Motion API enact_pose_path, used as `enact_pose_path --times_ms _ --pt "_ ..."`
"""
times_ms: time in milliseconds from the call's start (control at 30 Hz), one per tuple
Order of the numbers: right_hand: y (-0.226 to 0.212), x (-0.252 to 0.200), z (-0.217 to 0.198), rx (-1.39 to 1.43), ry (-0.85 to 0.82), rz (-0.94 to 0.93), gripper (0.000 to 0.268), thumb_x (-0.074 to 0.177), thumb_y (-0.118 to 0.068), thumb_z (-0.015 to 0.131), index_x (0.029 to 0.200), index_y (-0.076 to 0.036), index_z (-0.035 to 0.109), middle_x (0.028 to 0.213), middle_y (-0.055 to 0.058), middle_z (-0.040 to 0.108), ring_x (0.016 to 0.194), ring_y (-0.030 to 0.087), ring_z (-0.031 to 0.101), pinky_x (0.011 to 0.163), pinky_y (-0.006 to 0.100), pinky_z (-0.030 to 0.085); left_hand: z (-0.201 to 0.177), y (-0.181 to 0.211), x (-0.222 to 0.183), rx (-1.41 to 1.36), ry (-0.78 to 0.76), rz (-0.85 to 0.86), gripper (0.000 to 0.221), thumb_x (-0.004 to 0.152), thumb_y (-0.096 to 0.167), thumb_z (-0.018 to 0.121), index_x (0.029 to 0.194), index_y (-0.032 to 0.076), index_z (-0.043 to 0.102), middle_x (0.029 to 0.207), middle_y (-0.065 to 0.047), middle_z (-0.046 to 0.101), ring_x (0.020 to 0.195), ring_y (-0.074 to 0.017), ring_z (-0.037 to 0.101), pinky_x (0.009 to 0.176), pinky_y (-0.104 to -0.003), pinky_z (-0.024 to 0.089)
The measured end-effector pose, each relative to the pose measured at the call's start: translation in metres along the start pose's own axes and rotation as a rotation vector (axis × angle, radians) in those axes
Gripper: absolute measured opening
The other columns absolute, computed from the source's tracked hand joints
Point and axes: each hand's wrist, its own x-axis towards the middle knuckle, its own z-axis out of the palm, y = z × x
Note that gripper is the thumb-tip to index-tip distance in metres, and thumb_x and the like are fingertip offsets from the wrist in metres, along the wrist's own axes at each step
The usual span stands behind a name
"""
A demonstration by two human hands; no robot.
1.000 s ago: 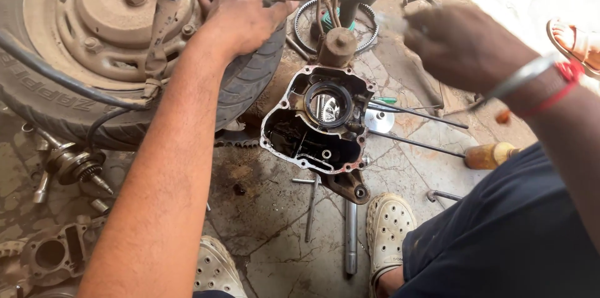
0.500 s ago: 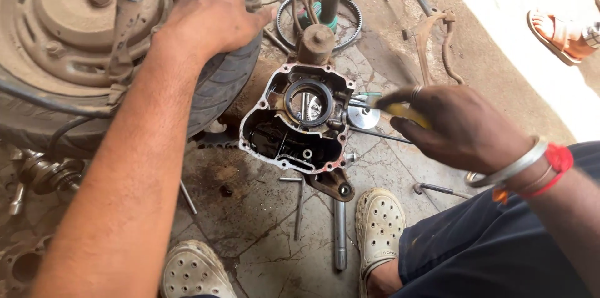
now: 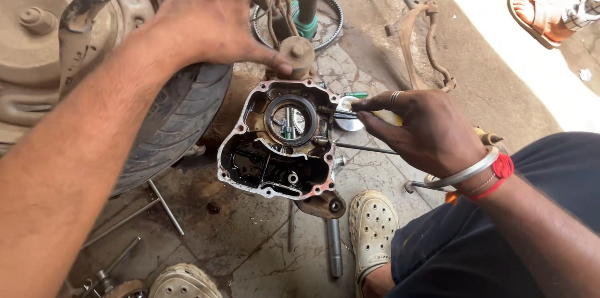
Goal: The person cleans a metal engine casing by scraping the edges with a small yellow tool and wiping the interior surfaces with a cloth.
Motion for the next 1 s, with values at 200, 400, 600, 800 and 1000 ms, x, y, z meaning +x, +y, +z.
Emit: enact_pose_path --times_ms 200,400,600,800,1000 --pt "-0.003 0.012 0.007 0.015 0.004 -0.096 0.029 0.090 -0.037 0.071 0.114 -0.023 0.081 0.055 0.019 0.062 0.046 0.028 0.060 0.050 0.045 0.047 0.010 -0.004 0.007 -0.013 -0.098 -0.129 0.116 0.057 0.095 0.065 0.115 -0.006 0.070 0.094 -0.022 0.074 0.089 -0.0367 0.075 0.086 -0.048 0.061" --pt "0.002 0.023 0.012 -0.041 0.051 -0.213 0.028 0.092 -0.035 0.070 0.114 -0.023 0.080 0.061 0.010 0.070 0.044 0.023 0.060 0.045 0.041 0.047 0.022 -0.011 0.014 0.049 0.089 0.013 0.114 0.051 0.098 0.067 0.107 -0.001 0.076 0.094 -0.020 0.075 0.096 -0.0356 0.071 0.087 -0.047 0.057" --pt "-0.001 0.028 0.007 -0.184 -0.081 -0.051 0.027 0.097 -0.039 0.075 0.119 -0.026 0.082 0.062 0.013 0.069 0.047 0.020 0.062 0.051 0.037 0.051 0.015 -0.004 0.011 0.031 -0.036 -0.107 0.109 0.054 0.093 0.069 0.108 -0.001 0.075 0.090 -0.019 0.076 0.092 -0.0343 0.072 0.081 -0.044 0.060" --pt "0.032 0.034 0.020 0.304 -0.057 -0.281 0.022 0.092 -0.027 0.073 0.109 -0.014 0.079 0.096 0.006 0.082 0.075 0.010 0.078 0.061 0.029 0.066 0.015 -0.008 0.012 0.028 0.108 -0.030 0.112 0.051 0.093 0.073 0.104 -0.005 0.074 0.087 -0.019 0.074 0.087 -0.0338 0.072 0.080 -0.043 0.059" --pt "0.014 0.025 0.023 0.086 0.162 -0.549 0.024 0.092 -0.022 0.074 0.112 -0.010 0.079 0.082 0.012 0.078 0.063 0.021 0.072 0.057 0.037 0.056 0.018 -0.008 0.013 0.048 0.046 -0.014 0.108 0.055 0.095 0.069 0.102 -0.002 0.076 0.086 -0.020 0.074 0.085 -0.0352 0.072 0.078 -0.046 0.059"
